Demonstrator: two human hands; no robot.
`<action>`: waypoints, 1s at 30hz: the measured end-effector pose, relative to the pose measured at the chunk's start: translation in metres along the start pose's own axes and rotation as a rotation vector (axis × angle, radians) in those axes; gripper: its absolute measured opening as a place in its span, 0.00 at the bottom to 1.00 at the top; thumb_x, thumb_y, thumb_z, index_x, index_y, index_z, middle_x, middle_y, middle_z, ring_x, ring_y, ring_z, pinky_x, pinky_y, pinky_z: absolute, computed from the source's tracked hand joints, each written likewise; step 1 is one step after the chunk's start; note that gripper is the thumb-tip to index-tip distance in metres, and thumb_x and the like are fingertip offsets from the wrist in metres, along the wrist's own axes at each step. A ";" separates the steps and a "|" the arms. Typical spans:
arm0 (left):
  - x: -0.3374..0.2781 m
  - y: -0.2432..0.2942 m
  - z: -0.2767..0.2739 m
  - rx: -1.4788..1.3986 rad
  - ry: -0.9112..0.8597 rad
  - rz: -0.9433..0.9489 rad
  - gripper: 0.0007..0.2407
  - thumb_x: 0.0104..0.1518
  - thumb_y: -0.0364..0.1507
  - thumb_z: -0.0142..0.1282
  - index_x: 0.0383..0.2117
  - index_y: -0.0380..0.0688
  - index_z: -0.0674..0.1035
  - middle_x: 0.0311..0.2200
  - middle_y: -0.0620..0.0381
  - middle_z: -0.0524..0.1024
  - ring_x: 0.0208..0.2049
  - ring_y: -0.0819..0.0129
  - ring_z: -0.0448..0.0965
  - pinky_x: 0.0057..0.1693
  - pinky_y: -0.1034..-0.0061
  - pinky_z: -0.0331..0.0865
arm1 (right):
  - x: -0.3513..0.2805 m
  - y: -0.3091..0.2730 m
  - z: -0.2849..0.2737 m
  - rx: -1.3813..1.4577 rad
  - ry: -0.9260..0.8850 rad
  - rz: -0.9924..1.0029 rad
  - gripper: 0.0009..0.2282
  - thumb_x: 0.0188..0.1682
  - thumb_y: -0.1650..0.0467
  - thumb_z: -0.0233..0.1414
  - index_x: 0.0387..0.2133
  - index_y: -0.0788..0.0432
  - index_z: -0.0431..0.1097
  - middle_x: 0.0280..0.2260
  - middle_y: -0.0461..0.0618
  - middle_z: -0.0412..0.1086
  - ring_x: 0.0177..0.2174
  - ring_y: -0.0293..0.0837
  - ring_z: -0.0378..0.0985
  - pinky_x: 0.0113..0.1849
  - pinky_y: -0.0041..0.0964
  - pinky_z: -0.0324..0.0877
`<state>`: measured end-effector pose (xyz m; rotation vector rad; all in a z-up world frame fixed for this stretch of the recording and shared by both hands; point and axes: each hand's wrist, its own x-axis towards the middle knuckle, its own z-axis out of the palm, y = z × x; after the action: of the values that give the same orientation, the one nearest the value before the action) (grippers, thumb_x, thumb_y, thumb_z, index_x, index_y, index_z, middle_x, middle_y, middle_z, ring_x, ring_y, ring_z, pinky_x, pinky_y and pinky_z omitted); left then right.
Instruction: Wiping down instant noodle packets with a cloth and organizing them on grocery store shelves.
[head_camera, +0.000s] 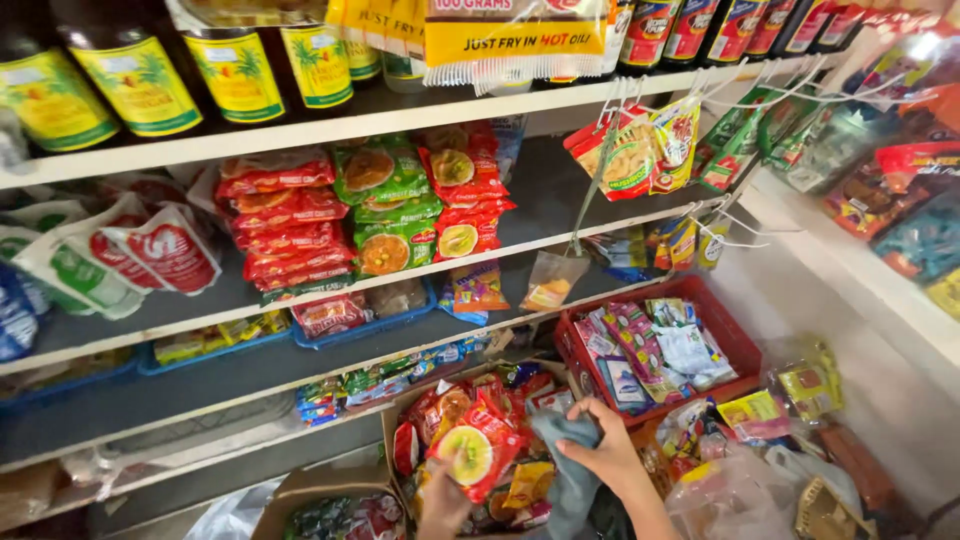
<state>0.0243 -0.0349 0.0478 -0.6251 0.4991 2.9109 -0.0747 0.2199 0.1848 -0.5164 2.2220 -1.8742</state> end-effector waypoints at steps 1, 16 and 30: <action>-0.013 0.006 0.011 -0.004 0.001 0.007 0.23 0.53 0.34 0.53 0.58 0.52 0.69 0.57 0.49 0.74 0.60 0.45 0.75 0.62 0.33 0.66 | -0.002 -0.016 0.000 -0.001 -0.008 -0.003 0.19 0.34 0.72 0.70 0.36 0.63 0.69 0.33 0.48 0.69 0.37 0.42 0.69 0.41 0.39 0.66; 0.027 0.001 0.079 -0.237 -0.240 0.301 0.30 0.63 0.54 0.41 0.64 0.47 0.69 0.62 0.49 0.68 0.61 0.53 0.71 0.66 0.56 0.64 | 0.011 -0.095 0.122 -0.248 -0.098 -0.449 0.14 0.54 0.75 0.49 0.54 0.62 0.66 0.61 0.56 0.64 0.60 0.52 0.67 0.60 0.45 0.62; -0.010 0.021 0.150 -0.194 -0.252 0.233 0.27 0.61 0.54 0.40 0.59 0.52 0.73 0.57 0.55 0.76 0.56 0.58 0.76 0.60 0.60 0.71 | 0.041 -0.095 0.096 -0.646 0.092 -0.665 0.20 0.55 0.72 0.43 0.62 0.60 0.63 0.63 0.58 0.63 0.65 0.60 0.59 0.64 0.54 0.51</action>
<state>-0.0276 -0.0037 0.1872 -0.2241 0.2769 3.2235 -0.0645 0.1036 0.2637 -1.4432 2.9599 -1.3416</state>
